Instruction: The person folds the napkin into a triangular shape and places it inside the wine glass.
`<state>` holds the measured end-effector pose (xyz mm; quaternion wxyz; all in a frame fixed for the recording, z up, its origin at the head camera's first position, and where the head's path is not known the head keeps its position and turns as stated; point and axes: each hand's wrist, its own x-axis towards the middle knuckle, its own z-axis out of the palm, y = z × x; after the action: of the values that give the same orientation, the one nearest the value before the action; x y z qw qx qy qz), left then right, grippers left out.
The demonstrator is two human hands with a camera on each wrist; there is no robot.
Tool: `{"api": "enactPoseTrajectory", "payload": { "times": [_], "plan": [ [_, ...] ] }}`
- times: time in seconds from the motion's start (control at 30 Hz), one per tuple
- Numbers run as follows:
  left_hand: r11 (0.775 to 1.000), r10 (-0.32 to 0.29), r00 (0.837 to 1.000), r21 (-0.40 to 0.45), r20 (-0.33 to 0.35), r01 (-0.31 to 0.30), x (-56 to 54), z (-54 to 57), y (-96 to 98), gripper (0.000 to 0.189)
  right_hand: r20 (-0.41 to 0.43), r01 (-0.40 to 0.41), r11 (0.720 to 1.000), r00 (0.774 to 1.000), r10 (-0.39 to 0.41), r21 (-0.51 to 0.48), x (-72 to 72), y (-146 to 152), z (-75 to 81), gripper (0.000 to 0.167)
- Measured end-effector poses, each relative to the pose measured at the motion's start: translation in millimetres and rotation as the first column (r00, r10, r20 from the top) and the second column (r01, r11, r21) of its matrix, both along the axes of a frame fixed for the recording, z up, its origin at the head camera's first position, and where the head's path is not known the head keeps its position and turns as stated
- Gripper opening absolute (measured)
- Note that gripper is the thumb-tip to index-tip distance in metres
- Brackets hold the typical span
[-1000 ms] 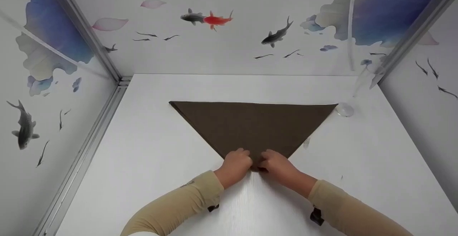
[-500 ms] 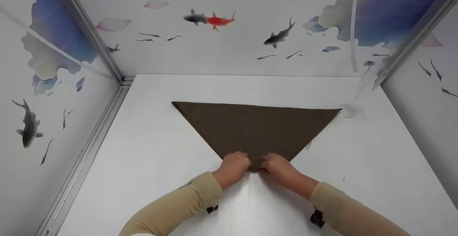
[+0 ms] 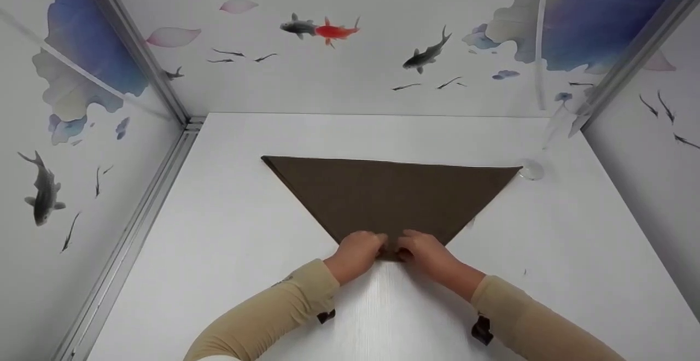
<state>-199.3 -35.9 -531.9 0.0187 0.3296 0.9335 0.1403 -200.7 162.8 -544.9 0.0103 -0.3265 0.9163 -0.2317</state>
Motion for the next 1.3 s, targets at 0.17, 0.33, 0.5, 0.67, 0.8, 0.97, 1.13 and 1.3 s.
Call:
{"api": "enactPoseTrajectory", "payload": {
  "times": [0.17, 0.33, 0.5, 0.67, 0.8, 0.97, 1.13, 1.3],
  "plan": [
    [1.0, 0.01, 1.0, 0.008, 0.029, -0.011, -1.0, 3.2, 0.4, 0.005, -0.019, -0.011, 1.0, 1.0, 0.011, 0.005, -2.3, 1, 0.2, 0.016],
    [1.0, 0.021, 0.999, -0.013, 0.029, -0.021, -3.6, 3.9, 0.3, 0.006, 0.016, -0.004, 1.0, 1.0, 0.003, 0.026, -4.0, 1, 1.0, 0.017],
    [0.999, 0.012, 0.997, -0.04, -0.077, -0.015, -4.9, 2.0, -0.4, 0.009, 0.023, -0.002, 0.999, 1.0, 0.001, 0.036, -6.0, 1, -0.6, 0.018],
    [0.995, -0.009, 0.986, -0.1, -0.168, -0.008, -4.4, 1.1, -1.4, 0.016, 0.001, 0.004, 0.999, 1.0, -0.004, 0.037, -9.4, 1, -2.2, 0.015],
    [0.993, -0.041, 0.983, -0.114, -0.179, 0.02, -4.4, 1.3, -3.2, 0.019, 0.016, 0.06, 0.996, 0.998, -0.061, 0.063, -11.6, 1, -0.8, 0.006],
    [0.991, -0.059, 0.985, -0.125, -0.162, 0.038, -4.6, 1.1, -3.9, 0.017, 0.023, 0.103, 0.986, 0.994, -0.107, 0.13, -13.7, 4, 2.4, 0.008],
    [0.986, -0.079, 0.983, -0.16, -0.167, 0.052, -5.2, -0.6, -4.1, 0.014, -0.032, 0.04, 0.989, 0.999, -0.035, 0.141, -11.8, 8, 6.6, 0.005],
    [0.988, -0.089, 0.976, -0.143, -0.198, 0.061, -5.6, -2.5, -4.9, 0.019, -0.187, -0.148, 0.977, 0.967, 0.176, 0.152, -5.7, 11, 6.6, 0.007]
  ]
}}
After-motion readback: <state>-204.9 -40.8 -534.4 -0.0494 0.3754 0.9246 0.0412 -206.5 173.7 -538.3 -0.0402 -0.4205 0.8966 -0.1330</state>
